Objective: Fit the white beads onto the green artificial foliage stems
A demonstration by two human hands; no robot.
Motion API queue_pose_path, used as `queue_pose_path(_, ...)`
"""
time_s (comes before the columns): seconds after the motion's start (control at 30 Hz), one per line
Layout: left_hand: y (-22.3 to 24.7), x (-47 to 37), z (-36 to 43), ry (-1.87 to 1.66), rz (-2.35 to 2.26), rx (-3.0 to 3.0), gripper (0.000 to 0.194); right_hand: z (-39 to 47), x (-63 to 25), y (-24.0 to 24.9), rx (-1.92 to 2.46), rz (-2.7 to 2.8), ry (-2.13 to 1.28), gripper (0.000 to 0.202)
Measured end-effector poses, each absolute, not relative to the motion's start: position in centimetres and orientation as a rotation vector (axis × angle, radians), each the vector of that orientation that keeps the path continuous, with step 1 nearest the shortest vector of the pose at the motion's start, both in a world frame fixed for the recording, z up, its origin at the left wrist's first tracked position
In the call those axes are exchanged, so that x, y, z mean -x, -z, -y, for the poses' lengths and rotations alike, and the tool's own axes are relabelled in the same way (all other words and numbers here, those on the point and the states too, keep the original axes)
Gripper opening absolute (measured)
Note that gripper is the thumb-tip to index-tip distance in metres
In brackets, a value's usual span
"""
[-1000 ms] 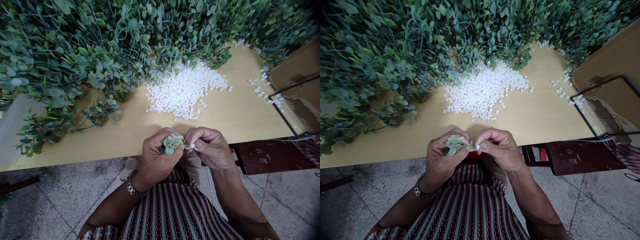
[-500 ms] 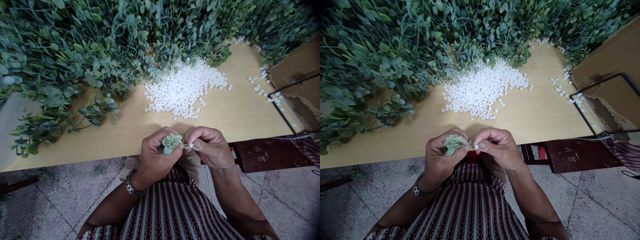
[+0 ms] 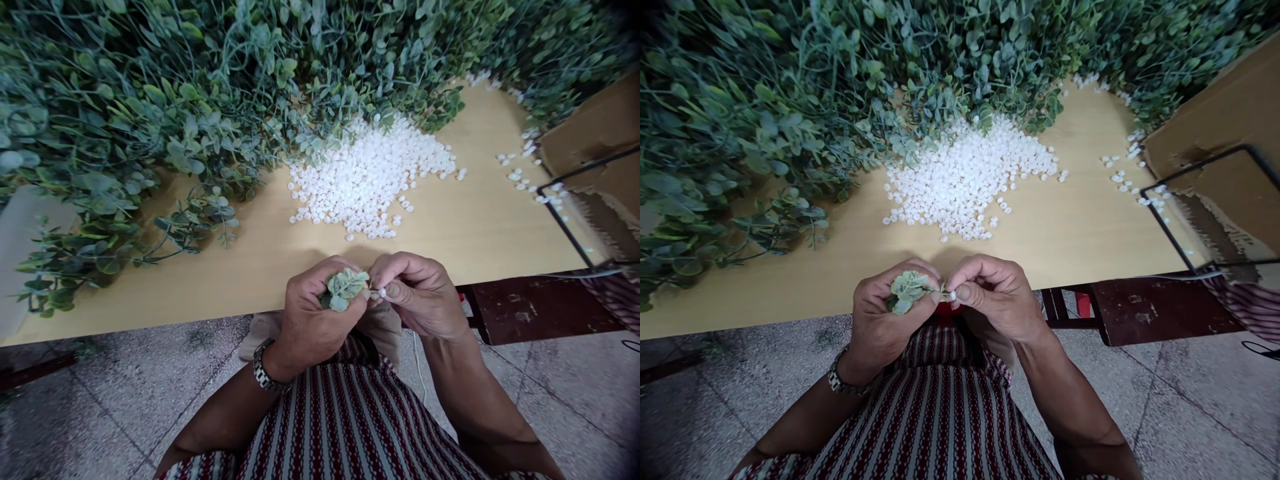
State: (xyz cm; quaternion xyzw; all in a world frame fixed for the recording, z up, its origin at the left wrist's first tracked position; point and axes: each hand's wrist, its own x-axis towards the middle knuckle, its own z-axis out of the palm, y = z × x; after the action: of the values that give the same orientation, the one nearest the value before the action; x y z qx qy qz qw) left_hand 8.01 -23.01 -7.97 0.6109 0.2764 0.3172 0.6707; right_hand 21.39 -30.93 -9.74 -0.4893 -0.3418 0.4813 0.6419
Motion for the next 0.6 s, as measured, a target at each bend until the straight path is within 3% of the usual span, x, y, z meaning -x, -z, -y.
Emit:
queue_pose_path(0.33,8.2,-8.3,23.1,-0.802,-0.646,-1.452,0.010,30.8,-19.9,9.7,1.165,0.760,-0.855,0.003)
queue_pose_path(0.6,8.2,-8.2,23.2,-0.801,-0.648,-1.479,0.010,30.8,-20.0,9.7,1.181,0.807,-0.853,0.002)
